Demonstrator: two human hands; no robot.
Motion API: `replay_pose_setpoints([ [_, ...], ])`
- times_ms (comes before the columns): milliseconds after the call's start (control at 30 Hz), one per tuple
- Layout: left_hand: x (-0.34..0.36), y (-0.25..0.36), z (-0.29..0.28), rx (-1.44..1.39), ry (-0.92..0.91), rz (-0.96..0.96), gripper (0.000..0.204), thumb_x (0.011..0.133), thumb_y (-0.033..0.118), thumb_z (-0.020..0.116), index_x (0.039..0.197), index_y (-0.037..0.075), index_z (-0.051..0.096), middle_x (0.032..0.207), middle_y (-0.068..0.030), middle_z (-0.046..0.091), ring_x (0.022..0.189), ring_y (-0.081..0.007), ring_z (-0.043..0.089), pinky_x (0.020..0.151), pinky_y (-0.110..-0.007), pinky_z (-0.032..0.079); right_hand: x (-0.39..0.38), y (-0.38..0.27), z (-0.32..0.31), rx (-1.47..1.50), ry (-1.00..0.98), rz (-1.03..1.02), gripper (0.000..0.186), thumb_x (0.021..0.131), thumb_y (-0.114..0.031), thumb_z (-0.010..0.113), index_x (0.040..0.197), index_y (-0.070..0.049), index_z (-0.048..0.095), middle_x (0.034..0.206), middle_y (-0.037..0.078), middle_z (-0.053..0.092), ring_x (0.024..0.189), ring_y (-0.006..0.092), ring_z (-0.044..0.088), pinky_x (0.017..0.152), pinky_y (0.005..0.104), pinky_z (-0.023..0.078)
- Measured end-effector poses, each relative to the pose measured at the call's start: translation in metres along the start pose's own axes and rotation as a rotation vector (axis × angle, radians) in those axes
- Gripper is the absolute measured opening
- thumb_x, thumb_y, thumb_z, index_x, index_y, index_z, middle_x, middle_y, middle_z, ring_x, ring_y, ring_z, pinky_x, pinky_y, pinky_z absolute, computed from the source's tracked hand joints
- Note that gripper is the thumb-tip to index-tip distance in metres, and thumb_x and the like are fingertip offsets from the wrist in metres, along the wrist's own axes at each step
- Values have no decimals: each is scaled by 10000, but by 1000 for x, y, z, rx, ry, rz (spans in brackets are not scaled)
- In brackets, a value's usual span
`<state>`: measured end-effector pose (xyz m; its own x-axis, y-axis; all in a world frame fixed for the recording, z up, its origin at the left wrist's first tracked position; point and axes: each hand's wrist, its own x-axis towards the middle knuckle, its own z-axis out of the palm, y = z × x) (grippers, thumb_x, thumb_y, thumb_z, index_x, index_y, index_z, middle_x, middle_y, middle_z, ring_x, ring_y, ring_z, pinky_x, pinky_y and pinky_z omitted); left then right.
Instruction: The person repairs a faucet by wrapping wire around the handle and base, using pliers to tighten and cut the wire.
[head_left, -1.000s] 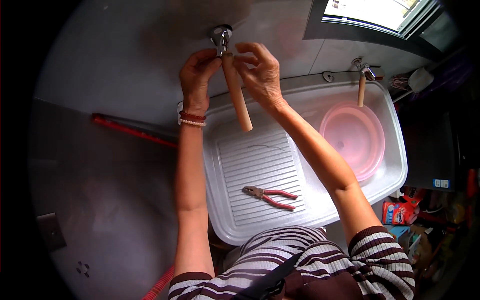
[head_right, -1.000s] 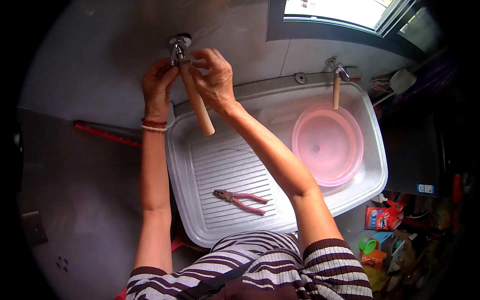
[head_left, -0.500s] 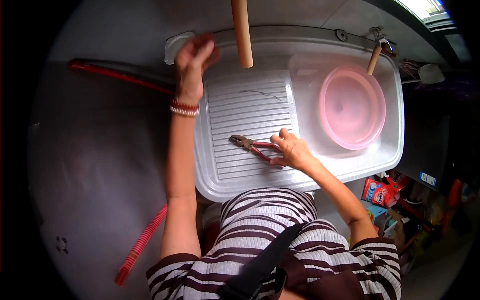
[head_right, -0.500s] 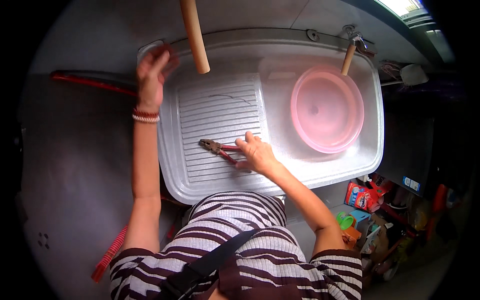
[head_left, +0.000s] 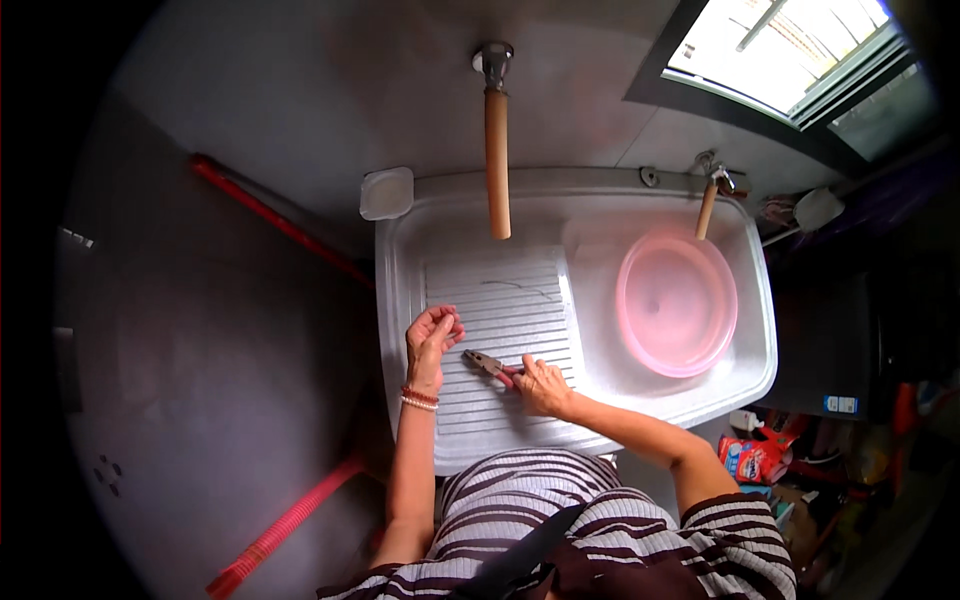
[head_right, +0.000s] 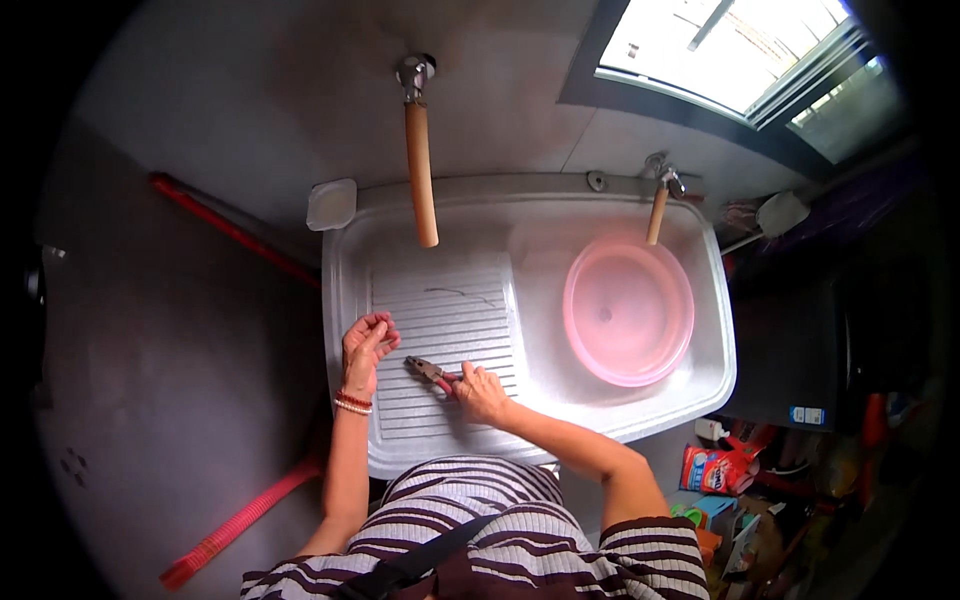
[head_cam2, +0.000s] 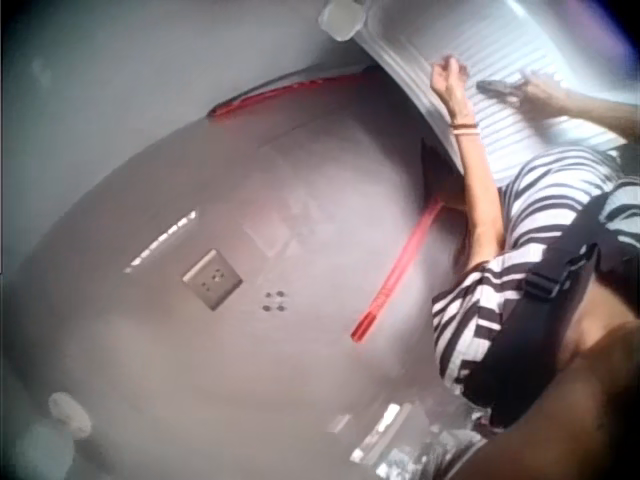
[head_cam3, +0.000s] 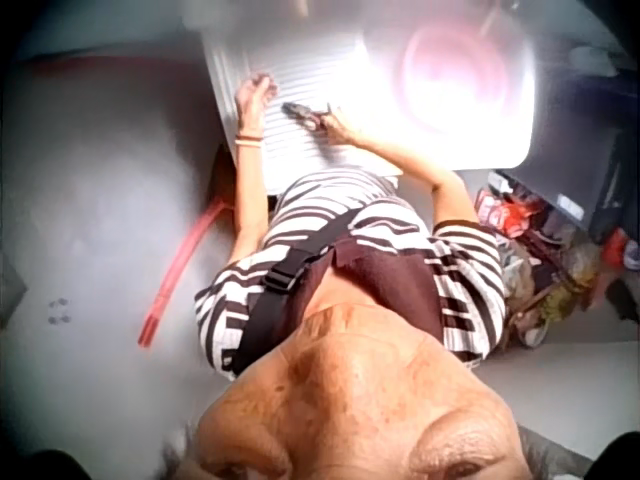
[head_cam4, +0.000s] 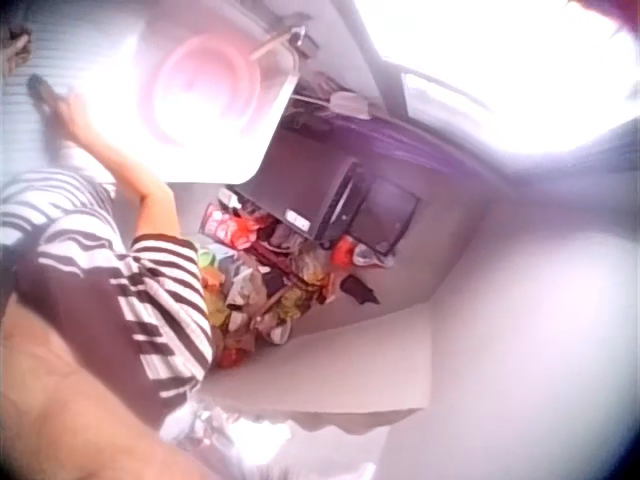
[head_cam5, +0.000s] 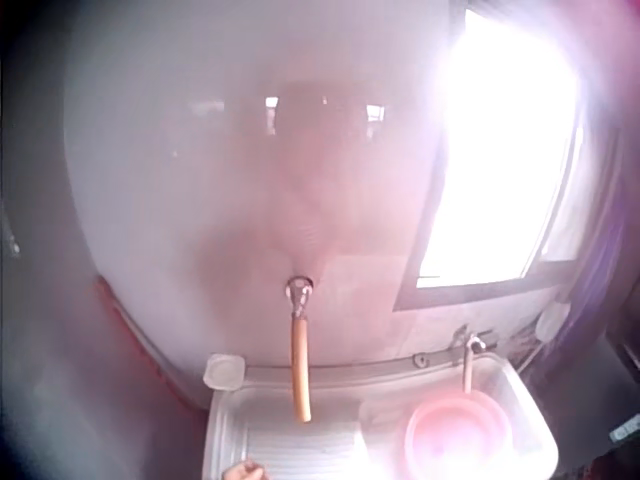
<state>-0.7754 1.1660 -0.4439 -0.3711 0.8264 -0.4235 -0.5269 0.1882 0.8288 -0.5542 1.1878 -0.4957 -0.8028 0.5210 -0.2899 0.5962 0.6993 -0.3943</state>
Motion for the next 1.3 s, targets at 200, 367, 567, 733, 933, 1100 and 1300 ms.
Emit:
replay_pose_setpoints([
  [200,-6,-4,11,-4,20,30,114,881,98,574,970,38,613,866,-21,612,734,-87,586,694,-231,515,-10,10,-27,596,-170,150,214,699,-202,623,898,-146,679,874,134,429,836,330,512,787,400,434],
  [367,-13,-14,33,-66,-97,15,108,881,109,586,966,50,621,824,-7,614,715,-68,583,673,-208,506,-44,0,-151,951,-155,451,295,785,-211,621,1043,-81,678,770,76,581,685,156,538,644,280,434],
  [567,-7,9,90,-70,-358,80,117,896,133,577,972,54,619,846,-12,610,728,-83,595,705,-217,518,-54,7,-255,1003,198,307,275,837,-132,580,1073,-10,653,720,48,640,631,87,597,549,221,461],
  [733,-22,50,146,-89,-613,147,408,916,405,517,1129,60,567,960,-35,595,905,-112,585,814,-263,503,-43,-2,-300,441,312,331,298,816,-153,571,1083,-53,659,597,81,573,479,99,497,487,275,425],
  [933,13,64,179,-201,-465,417,308,924,252,552,1181,83,565,974,-3,598,846,-58,558,762,-193,472,-16,-16,-341,-562,565,233,179,833,-171,542,926,-48,633,805,212,590,763,320,593,639,440,462],
  [1100,83,95,158,-186,12,738,197,911,157,563,1021,4,621,878,-22,614,765,-67,542,695,-192,463,12,-7,-362,-902,571,186,253,836,-206,569,1023,-49,634,979,229,587,1035,368,530,794,442,425],
  [1300,70,107,163,-185,-134,682,159,901,82,552,1011,-15,615,807,-12,604,733,-62,536,696,-186,451,35,-25,-378,-1010,487,264,302,748,-104,604,1007,50,623,1045,263,567,1108,407,491,877,516,402],
])
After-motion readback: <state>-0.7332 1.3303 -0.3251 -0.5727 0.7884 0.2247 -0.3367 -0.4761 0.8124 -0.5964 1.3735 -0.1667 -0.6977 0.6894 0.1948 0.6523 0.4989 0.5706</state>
